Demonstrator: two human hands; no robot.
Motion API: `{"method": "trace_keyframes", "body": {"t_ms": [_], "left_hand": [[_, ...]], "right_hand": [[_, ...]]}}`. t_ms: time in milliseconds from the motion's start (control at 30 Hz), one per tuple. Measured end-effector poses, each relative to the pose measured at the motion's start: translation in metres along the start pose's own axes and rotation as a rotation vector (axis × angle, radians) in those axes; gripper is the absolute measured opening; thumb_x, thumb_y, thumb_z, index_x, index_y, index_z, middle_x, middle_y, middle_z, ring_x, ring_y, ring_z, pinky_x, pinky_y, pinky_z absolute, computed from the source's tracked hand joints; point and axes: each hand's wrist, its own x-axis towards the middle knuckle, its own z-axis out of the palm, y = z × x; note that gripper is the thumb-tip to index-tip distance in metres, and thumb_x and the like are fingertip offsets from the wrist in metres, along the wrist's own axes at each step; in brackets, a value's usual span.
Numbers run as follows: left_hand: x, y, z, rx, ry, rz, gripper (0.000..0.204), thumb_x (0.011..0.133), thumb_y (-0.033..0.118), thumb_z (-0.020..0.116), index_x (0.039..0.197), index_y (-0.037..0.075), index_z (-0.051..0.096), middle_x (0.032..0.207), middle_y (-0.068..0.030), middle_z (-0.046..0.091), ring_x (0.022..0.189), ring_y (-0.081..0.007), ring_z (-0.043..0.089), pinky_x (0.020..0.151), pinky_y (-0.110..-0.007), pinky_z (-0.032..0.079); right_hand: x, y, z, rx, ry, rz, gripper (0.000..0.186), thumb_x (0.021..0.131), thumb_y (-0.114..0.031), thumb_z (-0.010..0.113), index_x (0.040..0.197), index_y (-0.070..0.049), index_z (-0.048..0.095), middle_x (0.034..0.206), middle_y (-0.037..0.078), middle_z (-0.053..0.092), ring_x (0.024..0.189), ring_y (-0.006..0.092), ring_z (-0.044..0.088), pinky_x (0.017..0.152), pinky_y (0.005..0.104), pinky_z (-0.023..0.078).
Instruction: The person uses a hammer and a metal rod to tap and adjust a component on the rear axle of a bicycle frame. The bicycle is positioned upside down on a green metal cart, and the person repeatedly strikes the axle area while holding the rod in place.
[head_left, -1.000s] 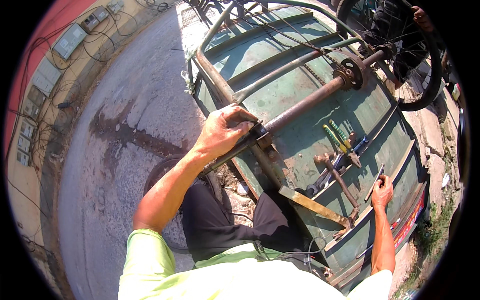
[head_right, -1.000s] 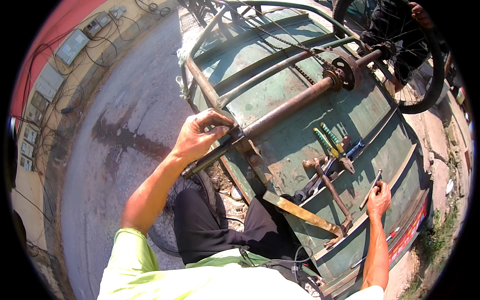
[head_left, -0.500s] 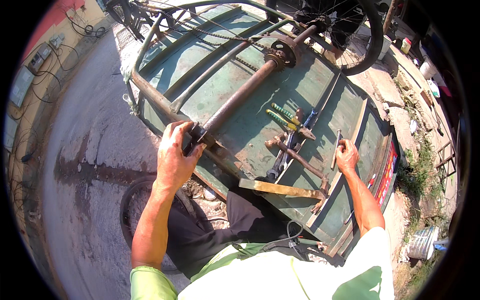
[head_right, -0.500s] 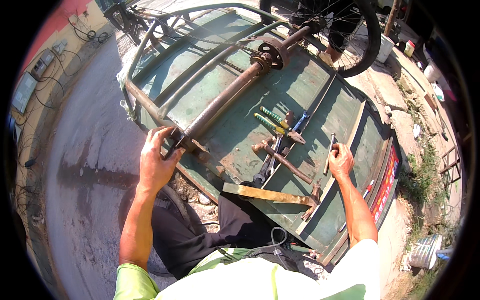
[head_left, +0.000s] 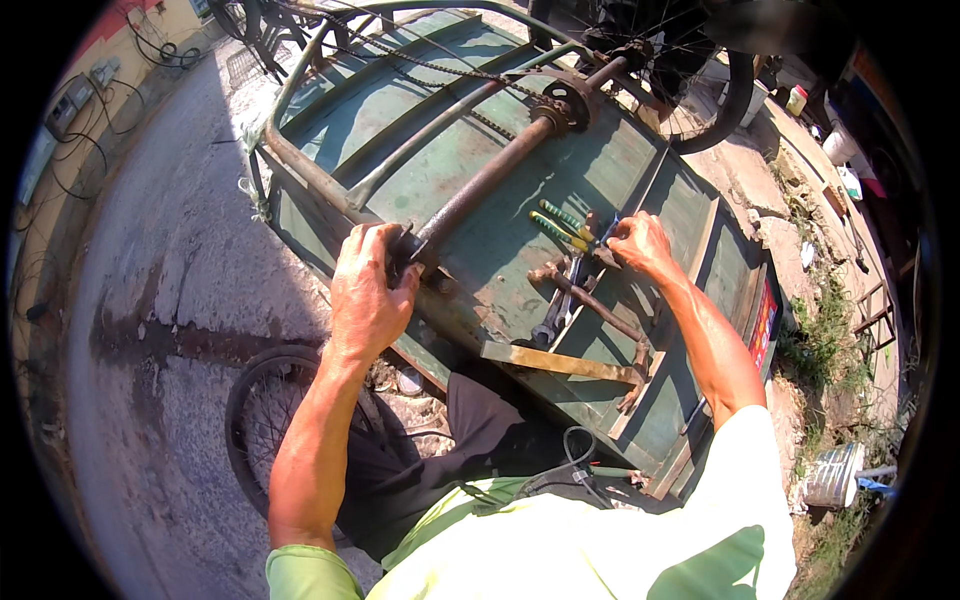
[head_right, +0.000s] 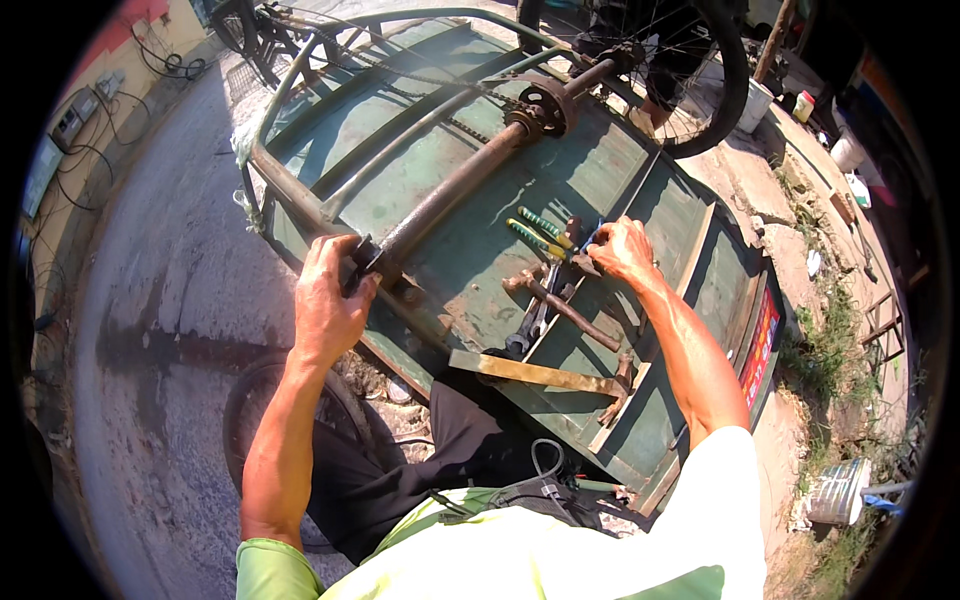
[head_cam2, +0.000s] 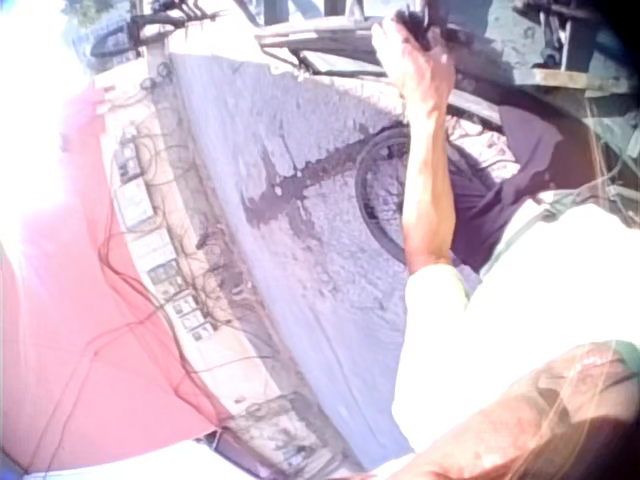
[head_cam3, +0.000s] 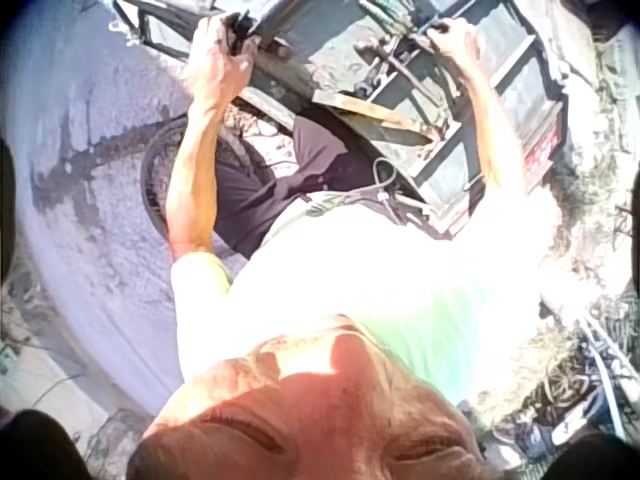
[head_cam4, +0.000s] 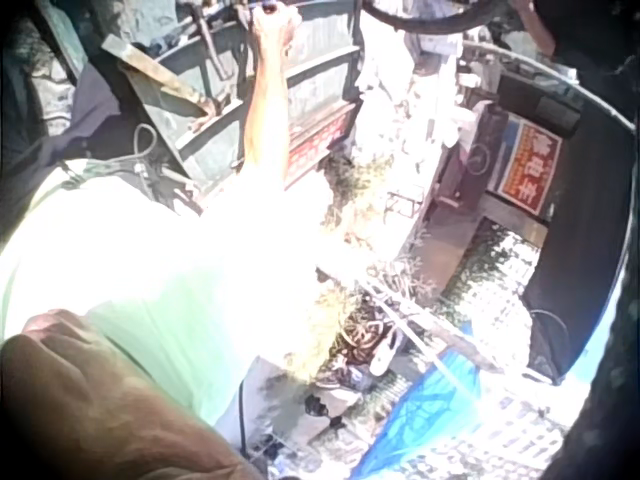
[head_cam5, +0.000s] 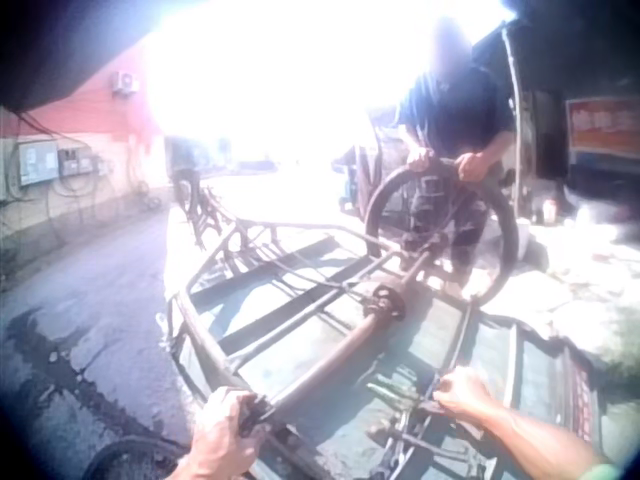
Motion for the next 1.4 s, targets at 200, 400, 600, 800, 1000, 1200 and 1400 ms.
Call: {"method": "trace_keyframes", "body": {"t_ms": [200, 400, 600, 800, 1000, 1200, 1400], "left_hand": [[-0.002, -0.003, 0.001, -0.003, 0.012, 0.0, 0.047, 0.074, 0.002, 0.076, 0.117, -0.001, 0.058, 0.113, -0.0168, 0.059, 0.106, -0.0368, 0.059, 0.091, -0.041, 0.048], [-0.002, -0.001, -0.001, 0.035, 0.002, -0.009, 0.045, 0.076, 0.006, 0.077, 0.117, 0.002, 0.058, 0.11, -0.0153, 0.059, 0.104, -0.036, 0.06, 0.088, -0.042, 0.049], [-0.001, -0.002, -0.004, 0.03, -0.016, -0.008, 0.046, 0.076, 0.006, 0.077, 0.117, 0.002, 0.058, 0.108, -0.0165, 0.059, 0.102, -0.0367, 0.06, 0.087, -0.043, 0.05], [-0.004, -0.008, -0.005, 0.036, 0.016, 0.034, 0.049, 0.074, 0.005, 0.078, 0.118, 0.001, 0.058, 0.106, -0.0172, 0.058, 0.1, -0.0375, 0.059, 0.086, -0.044, 0.049], [-0.002, -0.007, -0.006, 0.051, -0.041, 0.018, 0.054, 0.072, 0.009, 0.082, 0.12, 0.003, 0.058, 0.106, -0.016, 0.057, 0.101, -0.0368, 0.058, 0.086, -0.044, 0.049], [-0.002, -0.01, -0.007, 0.063, -0.041, 0.023, 0.056, 0.069, 0.01, 0.083, 0.12, 0.005, 0.059, 0.108, -0.0145, 0.058, 0.103, -0.0357, 0.059, 0.088, -0.044, 0.049], [0.0, -0.014, -0.007, 0.013, -0.007, 0.063, 0.051, 0.069, 0.009, 0.082, 0.116, 0.005, 0.062, 0.103, -0.0138, 0.059, 0.1, -0.0349, 0.06, 0.087, -0.043, 0.049]], "right_hand": [[0.041, -0.009, 0.0, -0.371, -0.248, 0.036, 0.038, 0.067, -0.028, 0.075, 0.095, -0.003, 0.076, 0.099, 0.021, 0.072, 0.1, 0.0383, 0.069, 0.084, 0.0436, 0.057], [0.049, -0.016, 0.009, -0.453, -0.355, 0.079, 0.035, 0.074, -0.02, 0.071, 0.104, -0.002, 0.075, 0.112, 0.021, 0.071, 0.114, 0.0378, 0.063, 0.095, 0.0442, 0.053], [0.042, -0.006, -0.009, -0.038, -0.164, 0.157, 0.034, 0.069, -0.024, 0.075, 0.096, -0.003, 0.074, 0.097, 0.017, 0.074, 0.093, 0.0313, 0.071, 0.082, 0.0402, 0.055], [-0.011, -0.078, -0.025, 0.644, -0.121, -0.09, 0.027, 0.081, -0.017, 0.076, 0.1, 0.0, 0.07, 0.089, 0.008, 0.072, 0.084, 0.0148, 0.067, 0.077, 0.0298, 0.053], [-0.095, -0.194, -0.011, 0.912, -0.205, -0.33, 0.022, 0.082, -0.012, 0.079, 0.099, -0.003, 0.068, 0.086, 0.002, 0.07, 0.078, 0.0082, 0.063, 0.069, 0.0257, 0.051], [-0.11, -0.238, 0.008, 1.02, -0.027, -0.36, 0.022, 0.081, -0.006, 0.079, 0.099, -0.001, 0.068, 0.084, 0.003, 0.07, 0.075, 0.0081, 0.063, 0.067, 0.0244, 0.051], [-0.115, -0.243, 0.021, 1.182, 0.031, -0.311, 0.022, 0.082, -0.003, 0.079, 0.101, 0.0, 0.067, 0.083, 0.001, 0.07, 0.072, 0.0057, 0.062, 0.065, 0.0228, 0.051]]}}
